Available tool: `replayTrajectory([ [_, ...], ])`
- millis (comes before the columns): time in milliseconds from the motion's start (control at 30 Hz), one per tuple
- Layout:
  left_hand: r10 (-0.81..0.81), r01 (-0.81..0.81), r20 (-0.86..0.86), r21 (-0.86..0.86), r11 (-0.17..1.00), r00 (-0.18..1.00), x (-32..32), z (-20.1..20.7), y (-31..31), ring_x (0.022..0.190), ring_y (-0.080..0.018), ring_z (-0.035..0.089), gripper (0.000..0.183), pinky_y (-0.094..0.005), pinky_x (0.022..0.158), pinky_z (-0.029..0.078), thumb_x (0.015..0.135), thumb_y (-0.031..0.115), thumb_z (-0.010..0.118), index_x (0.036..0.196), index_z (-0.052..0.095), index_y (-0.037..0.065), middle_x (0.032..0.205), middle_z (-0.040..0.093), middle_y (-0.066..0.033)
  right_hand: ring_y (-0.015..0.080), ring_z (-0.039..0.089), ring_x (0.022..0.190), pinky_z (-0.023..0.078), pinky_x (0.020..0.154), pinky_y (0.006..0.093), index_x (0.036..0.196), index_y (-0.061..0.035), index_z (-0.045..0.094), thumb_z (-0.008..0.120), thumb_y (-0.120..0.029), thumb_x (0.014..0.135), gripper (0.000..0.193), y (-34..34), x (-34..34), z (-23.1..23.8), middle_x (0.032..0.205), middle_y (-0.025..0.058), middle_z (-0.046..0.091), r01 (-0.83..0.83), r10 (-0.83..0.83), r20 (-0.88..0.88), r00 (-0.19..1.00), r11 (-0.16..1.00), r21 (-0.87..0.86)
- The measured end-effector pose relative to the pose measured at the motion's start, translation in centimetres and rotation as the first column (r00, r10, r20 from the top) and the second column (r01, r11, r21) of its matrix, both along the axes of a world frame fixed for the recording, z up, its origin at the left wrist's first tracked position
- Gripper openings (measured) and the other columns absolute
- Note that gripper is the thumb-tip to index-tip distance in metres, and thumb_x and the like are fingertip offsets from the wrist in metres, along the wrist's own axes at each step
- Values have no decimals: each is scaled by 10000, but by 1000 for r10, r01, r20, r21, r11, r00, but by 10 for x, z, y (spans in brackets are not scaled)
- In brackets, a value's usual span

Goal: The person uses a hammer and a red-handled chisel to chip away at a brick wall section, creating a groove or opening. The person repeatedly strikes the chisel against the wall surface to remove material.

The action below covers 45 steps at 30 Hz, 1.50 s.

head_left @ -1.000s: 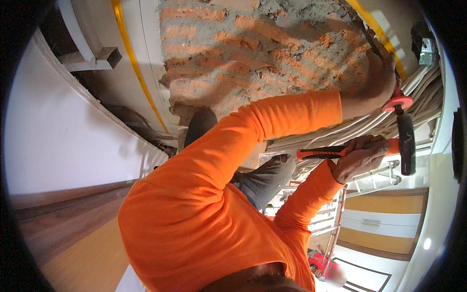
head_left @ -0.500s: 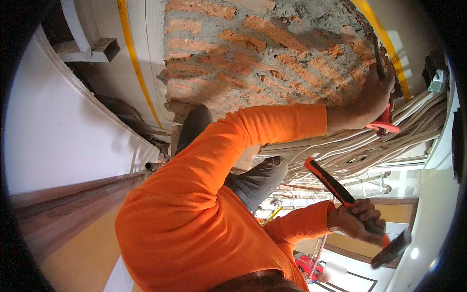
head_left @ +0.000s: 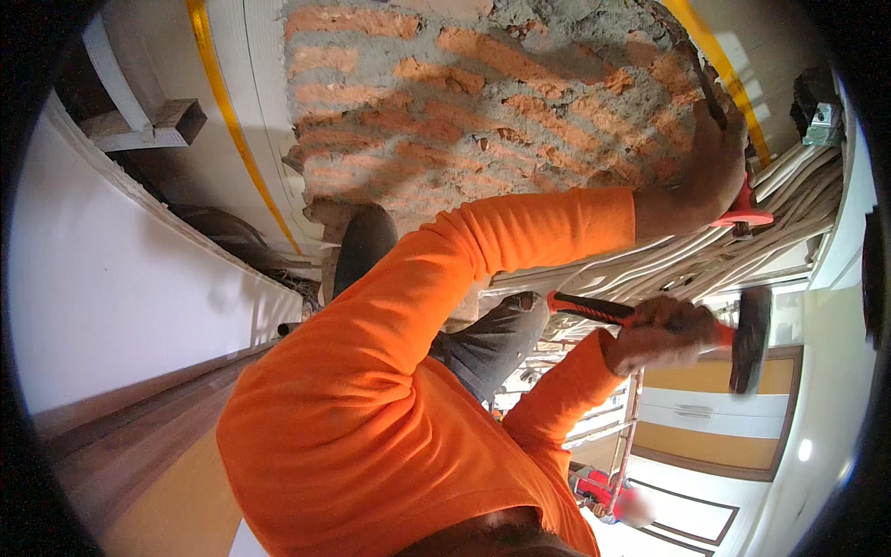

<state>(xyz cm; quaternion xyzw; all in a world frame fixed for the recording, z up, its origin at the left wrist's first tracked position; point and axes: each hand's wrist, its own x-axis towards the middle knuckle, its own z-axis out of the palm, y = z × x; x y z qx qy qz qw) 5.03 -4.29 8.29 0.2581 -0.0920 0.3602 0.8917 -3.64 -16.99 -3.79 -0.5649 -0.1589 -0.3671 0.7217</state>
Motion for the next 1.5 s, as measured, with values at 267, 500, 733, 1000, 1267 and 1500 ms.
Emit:
replayTrajectory([
  [267, -66, 66, -32, -3, 998, 997, -6, -3, 0, 649, -162, 509, 324, -341, 604, 457, 993, 273, 393, 1212, 319, 47, 854, 487, -89, 104, 314, 381, 248, 350, 265, 820, -155, 476, 331, -711, 887, 578, -19, -19, 39, 511, -35, 362, 13, -304, 574, 761, 890, 455],
  [500, -103, 120, 236, -59, 991, 966, -1, -23, 16, 505, -165, 499, 198, -342, 427, 453, 924, 263, 498, 894, 422, 82, 730, 475, -58, 96, 326, 352, 252, 287, 221, 696, -60, 432, 437, -647, 895, 619, 12, 19, -21, 501, 28, 381, -30, 28, -63, 998, 999, -40],
  [733, -439, 441, 42, -21, 897, 897, -22, -44, 8, 541, -170, 513, 240, -358, 447, 472, 928, 313, 489, 890, 433, 83, 691, 465, -53, 68, 269, 293, 287, 242, 232, 725, -103, 434, 403, -601, 930, 539, -8, -7, -28, 476, -17, 347, -174, 149, 113, 982, 951, 256],
  [1000, -434, 440, 148, -13, 898, 889, 2, -22, 8, 538, -161, 484, 207, -352, 420, 463, 928, 269, 458, 990, 377, 89, 836, 461, -68, 117, 254, 321, 262, 304, 258, 759, -142, 451, 296, -728, 881, 619, -28, -31, 27, 452, -15, 295, 92, -228, 409, 883, 941, 326],
  [1267, -282, 285, 44, -103, 953, 958, 12, 2, 1, 501, -158, 443, 226, -334, 468, 416, 928, 285, 427, 830, 433, 81, 670, 451, -41, 93, 278, 335, 238, 294, 247, 632, -123, 366, 401, -619, 925, 578, 35, 15, 17, 486, -9, 303, 124, -137, -97, 986, 984, -131],
  [1500, -284, 289, 54, -179, 941, 957, -1, 2, -2, 479, -165, 423, 273, -331, 483, 406, 952, 296, 381, 802, 438, 76, 612, 431, -29, 79, 259, 344, 242, 322, 260, 750, -135, 437, 303, -707, 894, 605, -10, -40, 47, 473, -43, 295, 102, -226, 501, 835, 959, 264],
])
